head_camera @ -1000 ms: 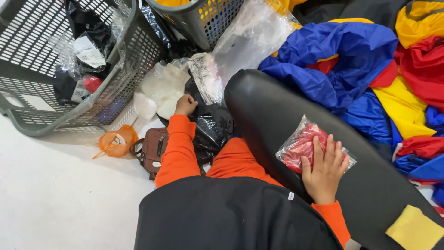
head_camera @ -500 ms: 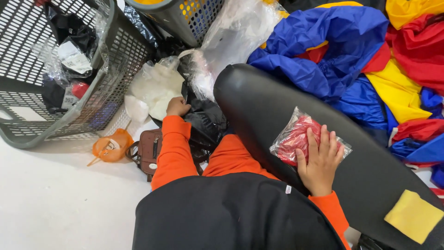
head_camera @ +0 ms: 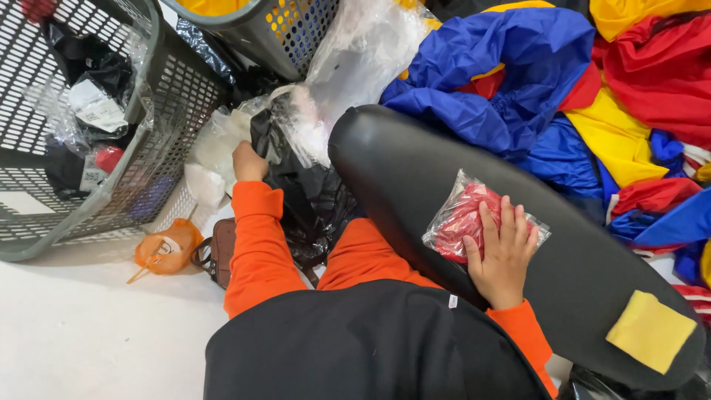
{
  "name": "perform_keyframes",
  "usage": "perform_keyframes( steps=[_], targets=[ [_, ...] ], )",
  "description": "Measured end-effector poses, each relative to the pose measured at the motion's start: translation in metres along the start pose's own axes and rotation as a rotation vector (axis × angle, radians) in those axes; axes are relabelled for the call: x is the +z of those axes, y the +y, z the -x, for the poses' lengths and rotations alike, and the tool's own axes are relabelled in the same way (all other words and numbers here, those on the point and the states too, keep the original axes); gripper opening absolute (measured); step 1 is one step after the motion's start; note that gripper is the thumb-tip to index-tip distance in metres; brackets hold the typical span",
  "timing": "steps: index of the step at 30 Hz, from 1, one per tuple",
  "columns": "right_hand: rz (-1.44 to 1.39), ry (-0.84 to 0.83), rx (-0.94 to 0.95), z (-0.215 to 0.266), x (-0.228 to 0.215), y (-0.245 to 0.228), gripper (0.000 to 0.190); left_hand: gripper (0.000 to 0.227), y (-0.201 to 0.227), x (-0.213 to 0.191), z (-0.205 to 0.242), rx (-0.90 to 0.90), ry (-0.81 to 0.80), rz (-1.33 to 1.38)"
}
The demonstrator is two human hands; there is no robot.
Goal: Folding a red fabric item, placing it into a clear plastic bag and then a black mailer, followed by trimming loose threads from a yellow fabric item with scissors.
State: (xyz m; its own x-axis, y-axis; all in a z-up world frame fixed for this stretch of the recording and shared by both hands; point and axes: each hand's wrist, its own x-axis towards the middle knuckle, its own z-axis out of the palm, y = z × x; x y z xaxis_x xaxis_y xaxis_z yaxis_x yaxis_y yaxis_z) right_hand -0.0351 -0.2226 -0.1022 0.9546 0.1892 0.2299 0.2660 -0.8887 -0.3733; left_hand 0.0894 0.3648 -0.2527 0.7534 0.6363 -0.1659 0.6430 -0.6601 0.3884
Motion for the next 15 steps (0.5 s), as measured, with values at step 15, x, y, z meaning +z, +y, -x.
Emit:
perform_keyframes(
  steps=[15],
  targets=[
    [0.033, 0.013, 0.005, 0.0, 0.0, -0.002, 0.062, 0.053, 0.028, 0.012, 0.026, -0.145, -0.201, -0.175]
  ],
)
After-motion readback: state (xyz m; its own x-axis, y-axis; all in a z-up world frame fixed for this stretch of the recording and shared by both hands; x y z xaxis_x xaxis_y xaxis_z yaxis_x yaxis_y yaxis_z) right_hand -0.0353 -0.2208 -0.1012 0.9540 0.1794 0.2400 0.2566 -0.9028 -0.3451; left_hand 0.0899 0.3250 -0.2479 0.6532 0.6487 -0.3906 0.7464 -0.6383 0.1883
